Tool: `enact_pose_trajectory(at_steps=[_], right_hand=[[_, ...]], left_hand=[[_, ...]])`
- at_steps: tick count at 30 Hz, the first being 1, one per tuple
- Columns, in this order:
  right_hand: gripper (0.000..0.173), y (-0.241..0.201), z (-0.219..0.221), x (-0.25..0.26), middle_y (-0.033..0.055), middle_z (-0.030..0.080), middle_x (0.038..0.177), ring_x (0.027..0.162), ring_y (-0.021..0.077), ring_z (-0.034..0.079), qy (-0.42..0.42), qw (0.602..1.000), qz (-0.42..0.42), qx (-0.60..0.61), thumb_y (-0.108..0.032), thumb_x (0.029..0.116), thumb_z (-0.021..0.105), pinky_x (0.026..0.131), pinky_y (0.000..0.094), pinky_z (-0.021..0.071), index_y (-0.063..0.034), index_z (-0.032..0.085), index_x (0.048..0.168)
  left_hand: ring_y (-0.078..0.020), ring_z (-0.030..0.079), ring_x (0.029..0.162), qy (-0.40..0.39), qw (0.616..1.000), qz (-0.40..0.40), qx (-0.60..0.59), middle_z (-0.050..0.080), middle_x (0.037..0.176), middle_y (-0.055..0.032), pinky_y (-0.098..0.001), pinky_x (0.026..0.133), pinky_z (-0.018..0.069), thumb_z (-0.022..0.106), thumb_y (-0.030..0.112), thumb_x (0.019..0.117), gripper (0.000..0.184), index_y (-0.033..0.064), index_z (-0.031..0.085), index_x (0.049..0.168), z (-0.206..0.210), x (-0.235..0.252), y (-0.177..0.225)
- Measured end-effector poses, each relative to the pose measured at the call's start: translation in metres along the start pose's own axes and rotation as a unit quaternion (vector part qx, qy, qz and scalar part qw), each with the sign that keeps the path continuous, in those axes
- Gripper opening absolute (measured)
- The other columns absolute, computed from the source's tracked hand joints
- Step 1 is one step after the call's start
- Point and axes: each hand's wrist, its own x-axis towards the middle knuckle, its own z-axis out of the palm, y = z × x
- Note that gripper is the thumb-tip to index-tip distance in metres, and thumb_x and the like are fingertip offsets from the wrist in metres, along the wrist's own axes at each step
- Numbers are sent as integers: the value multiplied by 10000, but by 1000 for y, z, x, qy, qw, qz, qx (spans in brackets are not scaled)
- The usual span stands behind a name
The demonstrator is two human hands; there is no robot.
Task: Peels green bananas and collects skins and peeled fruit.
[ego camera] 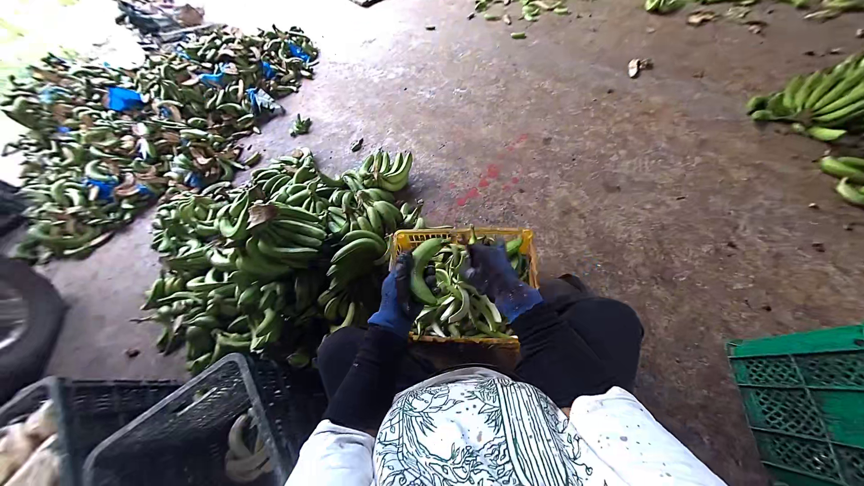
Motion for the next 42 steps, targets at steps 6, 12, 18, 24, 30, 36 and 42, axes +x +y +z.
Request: enact_pose_trajectory(at_steps=[6,12,18,24,30,36,42], right_hand=[[365,-15,42,29,163,736,1039,1084,351,673,-194,976,-35,-96,-329,929,709,1200,657,247,-20,712,1124],[353,-16,48,33,184,711,917,833,331,703,-242,969,52,-2,-345,900,764,801,585,565,-5,702,974],[388,20,41,36,232,713,1096,1045,396,699,-230,958,158,-67,-366,957,669,883,645,539,11,711,1040],[229,-12,43,32,137,704,955,834,215,680,-214,942,22,257,-177,983,660,819,449,584,11,692,1110],[496,-10,20,37,133,705,1282,1403,354,507,5,996,-47,-80,-460,947,674,1257,684,39,-82,697,1267],[409,-19,15,21,144,737,1159,1364,394,531,-18,976,-158,-150,-370,900,710,1266,646,40,-38,710,1137],[384,-17,23,27,135,727,1124,1216,327,626,-54,986,-106,-120,-347,917,684,1262,640,92,-48,720,1155]], left_hand=[[-204,616,624,4,995,-54,-82,632,808,-102,-367,552,548,375,442,1087,423,85,595,1143,-13,-18,-24],[-209,637,662,-30,994,-38,-99,654,862,-124,-361,581,570,330,441,1104,463,78,596,1218,-17,-28,-26],[-228,659,648,27,989,-39,143,669,868,-141,-378,545,580,424,391,1102,397,55,590,1234,-39,-30,-34],[-206,598,1244,41,932,260,250,608,1381,-119,-423,1056,508,427,358,1089,468,84,545,1449,0,2,7],[-159,599,1207,-48,957,220,185,606,1378,-44,-403,1002,524,388,439,1094,482,170,504,1477,42,9,-3],[-226,675,925,-158,973,35,-163,689,1041,-108,-434,801,576,395,393,1052,396,103,624,1195,-9,31,-23],[-252,695,868,-73,984,66,-150,671,1102,-158,-425,773,608,519,118,985,434,90,491,1418,-36,26,-12]])
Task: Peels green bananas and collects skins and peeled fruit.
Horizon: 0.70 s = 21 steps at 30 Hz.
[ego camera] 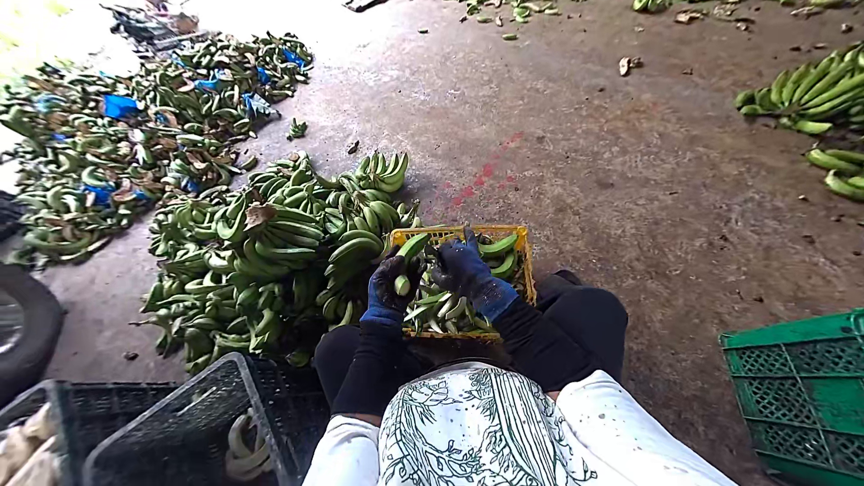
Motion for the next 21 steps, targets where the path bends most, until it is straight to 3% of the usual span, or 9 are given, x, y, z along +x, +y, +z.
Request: enact_pose_trajectory(at_steps=[2,4,7,11,15,18,21], right_hand=[[375,-3,15,1,117,744,1053,1135,312,665,-33,999,10,-16,-364,919,674,1255,642,123,-51,720,1122],[384,-10,25,2,129,750,1008,1092,324,685,-73,996,8,-41,-378,937,649,1244,654,136,-29,713,1083],[355,-21,29,2,117,751,1001,1070,302,694,-113,992,4,-49,-357,947,641,1241,658,143,-38,713,1084],[353,-30,28,-1,116,746,1008,1097,312,683,-110,991,-4,-71,-367,941,650,1246,661,120,-35,705,1049],[490,-29,34,6,158,741,1125,1198,390,638,-117,986,48,-108,-448,910,697,1235,700,102,-42,702,1185],[644,-15,25,12,201,715,1207,1286,443,578,-109,983,88,-122,-518,824,774,1231,724,81,-23,684,1227],[682,-3,18,14,205,690,1260,1335,426,544,-99,986,62,-116,-487,800,803,1255,679,54,-16,652,1269]], left_hand=[[-188,660,698,3,1000,-14,0,666,968,-115,-330,587,583,549,164,954,362,87,571,1307,1,-2,5],[-136,628,618,21,999,-21,13,662,869,-64,-275,503,539,548,267,1003,226,116,630,1150,8,-4,7],[-143,630,632,46,997,-8,58,657,853,-58,-291,516,539,448,385,1065,311,125,608,1124,13,-2,2],[-153,619,627,102,988,7,113,646,825,-62,-310,534,535,499,365,1050,282,115,619,1100,16,1,-2],[-145,595,601,156,958,21,241,629,770,-48,-324,530,521,525,421,1044,341,104,650,1057,37,-6,-12],[-200,653,863,122,931,26,344,674,997,-80,-437,741,566,430,523,1067,471,130,649,1206,46,-21,-23],[-234,684,918,98,954,1,283,695,1062,-99,-477,751,588,448,506,1052,457,139,627,1256,45,-17,-19]])
